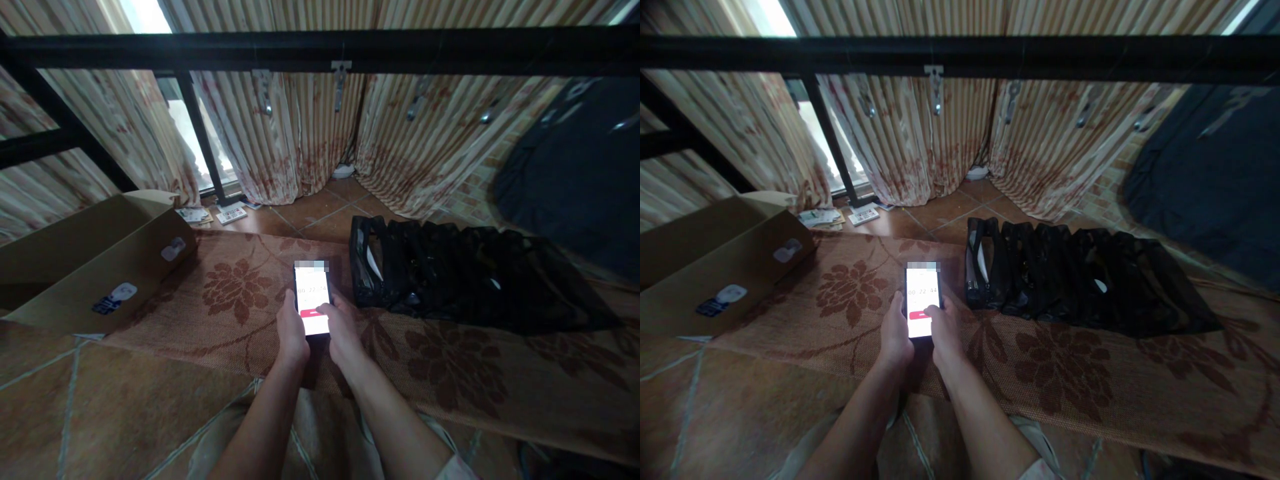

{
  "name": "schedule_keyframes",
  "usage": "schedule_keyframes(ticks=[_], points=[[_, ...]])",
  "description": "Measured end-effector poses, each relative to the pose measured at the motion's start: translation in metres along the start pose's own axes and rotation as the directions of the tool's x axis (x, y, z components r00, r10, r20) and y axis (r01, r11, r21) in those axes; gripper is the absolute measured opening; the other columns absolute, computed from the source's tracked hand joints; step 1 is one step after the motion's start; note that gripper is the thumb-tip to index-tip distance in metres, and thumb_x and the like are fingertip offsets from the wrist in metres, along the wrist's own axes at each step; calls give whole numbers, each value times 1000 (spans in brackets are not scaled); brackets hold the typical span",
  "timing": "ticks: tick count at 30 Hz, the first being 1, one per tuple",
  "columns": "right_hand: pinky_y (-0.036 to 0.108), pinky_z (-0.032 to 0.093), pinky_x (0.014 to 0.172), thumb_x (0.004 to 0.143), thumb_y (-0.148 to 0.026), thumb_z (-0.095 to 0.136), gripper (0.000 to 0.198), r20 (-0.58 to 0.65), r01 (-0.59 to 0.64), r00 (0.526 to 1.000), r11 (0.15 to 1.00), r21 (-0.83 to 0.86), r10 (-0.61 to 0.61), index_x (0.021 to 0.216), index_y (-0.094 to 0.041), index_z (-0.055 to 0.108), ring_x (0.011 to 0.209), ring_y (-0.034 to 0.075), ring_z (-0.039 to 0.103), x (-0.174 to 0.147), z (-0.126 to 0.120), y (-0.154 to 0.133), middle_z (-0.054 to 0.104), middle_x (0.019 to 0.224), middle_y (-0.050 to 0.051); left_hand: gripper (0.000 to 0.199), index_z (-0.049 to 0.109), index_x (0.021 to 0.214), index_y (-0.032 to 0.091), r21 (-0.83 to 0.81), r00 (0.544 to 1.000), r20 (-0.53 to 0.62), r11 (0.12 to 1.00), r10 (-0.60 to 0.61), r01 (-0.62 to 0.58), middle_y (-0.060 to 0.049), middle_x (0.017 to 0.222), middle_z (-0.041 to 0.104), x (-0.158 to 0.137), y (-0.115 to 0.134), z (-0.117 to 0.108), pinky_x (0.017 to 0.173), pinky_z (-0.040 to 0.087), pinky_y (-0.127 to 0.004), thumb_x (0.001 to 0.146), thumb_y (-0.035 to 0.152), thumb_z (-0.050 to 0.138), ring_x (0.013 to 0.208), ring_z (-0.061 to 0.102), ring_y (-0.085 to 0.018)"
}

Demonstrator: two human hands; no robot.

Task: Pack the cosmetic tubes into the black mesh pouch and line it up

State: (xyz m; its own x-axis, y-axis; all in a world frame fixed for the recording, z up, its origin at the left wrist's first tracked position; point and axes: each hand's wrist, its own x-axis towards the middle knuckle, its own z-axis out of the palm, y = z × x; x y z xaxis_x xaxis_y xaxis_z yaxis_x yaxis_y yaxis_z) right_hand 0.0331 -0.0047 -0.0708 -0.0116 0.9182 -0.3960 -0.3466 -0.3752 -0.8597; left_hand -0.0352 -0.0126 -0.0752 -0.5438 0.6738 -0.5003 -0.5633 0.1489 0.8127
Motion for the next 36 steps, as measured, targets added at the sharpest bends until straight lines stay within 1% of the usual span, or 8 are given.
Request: schedule_keyframes(ticks=[6, 10, 13, 17, 23, 26, 30, 36], points=[[31, 52, 65, 51, -20, 55, 35, 68, 39, 997, 996, 84, -45, 84, -19, 67, 69, 22, 68, -4, 2, -5, 73, 69, -1, 36, 70, 91, 10, -119, 1000, -29, 993, -13, 9, -10, 79, 74, 6, 4, -3, 63, 58, -32, 90, 42, 53, 64, 72, -21], [31, 52, 68, 52, -20, 56, 34, 141, 12, 990, 997, 83, -23, 84, -18, 68, 74, 23, 69, -8, 4, -6, 75, 74, 0, 34, 69, 89, 11, -172, 998, -62, 985, 2, -13, -8, 77, 73, 9, 10, -5, 62, 57, -30, 88, 42, 54, 63, 71, -20], [31, 51, 70, 52, -19, 56, 33, 195, -15, 981, 999, 31, 8, 82, -17, 68, 76, 23, 68, -11, 5, -7, 75, 77, 2, 36, 68, 84, 11, -119, 994, -98, 991, 55, -66, -6, 71, 71, 9, 16, -7, 56, 53, -27, 86, 44, 56, 59, 68, -18], [30, 51, 73, 54, -18, 57, 39, 237, 7, 972, 998, -68, 9, 92, -17, 68, 82, 22, 68, -17, 6, -9, 76, 86, 2, 41, 69, 82, 11, -25, 982, -98, 986, 159, -162, -6, 72, 71, 8, 23, -12, 53, 49, -25, 85, 50, 55, 59, 67, -18], [32, 53, 70, 60, -21, 64, 39, 283, 2, 959, 995, -101, 27, 99, -19, 66, 80, 22, 68, -20, 5, -4, 75, 90, 3, 47, 68, 79, 12, 39, 979, -49, 980, 199, -197, -6, 72, 71, 8, 23, -20, 55, 48, -26, 84, 56, 52, 60, 67, -18], [31, 53, 67, 63, -22, 66, 37, 270, 34, 963, 992, -122, 0, 100, -19, 65, 78, 21, 68, -18, 5, 2, 75, 90, 3, 48, 69, 82, 12, 22, 981, -38, 982, 189, -189, -7, 74, 72, 10, 21, -21, 59, 50, -28, 84, 57, 52, 64, 68, -20], [30, 53, 67, 66, -25, 68, 34, 234, 77, 972, 981, -179, -34, 99, -19, 66, 77, 20, 68, -14, 5, 7, 75, 91, 4, 48, 70, 85, 12, 22, 985, -60, 987, 160, -159, -8, 75, 72, 12, 19, -19, 58, 51, -29, 83, 57, 54, 66, 69, -22], [29, 52, 67, 66, -24, 67, 34, 200, 91, 979, 975, -203, -50, 100, -19, 66, 77, 20, 68, -13, 5, 9, 75, 91, 3, 48, 71, 86, 11, 6, 990, -44, 991, 137, -137, -9, 76, 72, 13, 18, -17, 61, 52, -30, 84, 55, 53, 63, 69, -21]])
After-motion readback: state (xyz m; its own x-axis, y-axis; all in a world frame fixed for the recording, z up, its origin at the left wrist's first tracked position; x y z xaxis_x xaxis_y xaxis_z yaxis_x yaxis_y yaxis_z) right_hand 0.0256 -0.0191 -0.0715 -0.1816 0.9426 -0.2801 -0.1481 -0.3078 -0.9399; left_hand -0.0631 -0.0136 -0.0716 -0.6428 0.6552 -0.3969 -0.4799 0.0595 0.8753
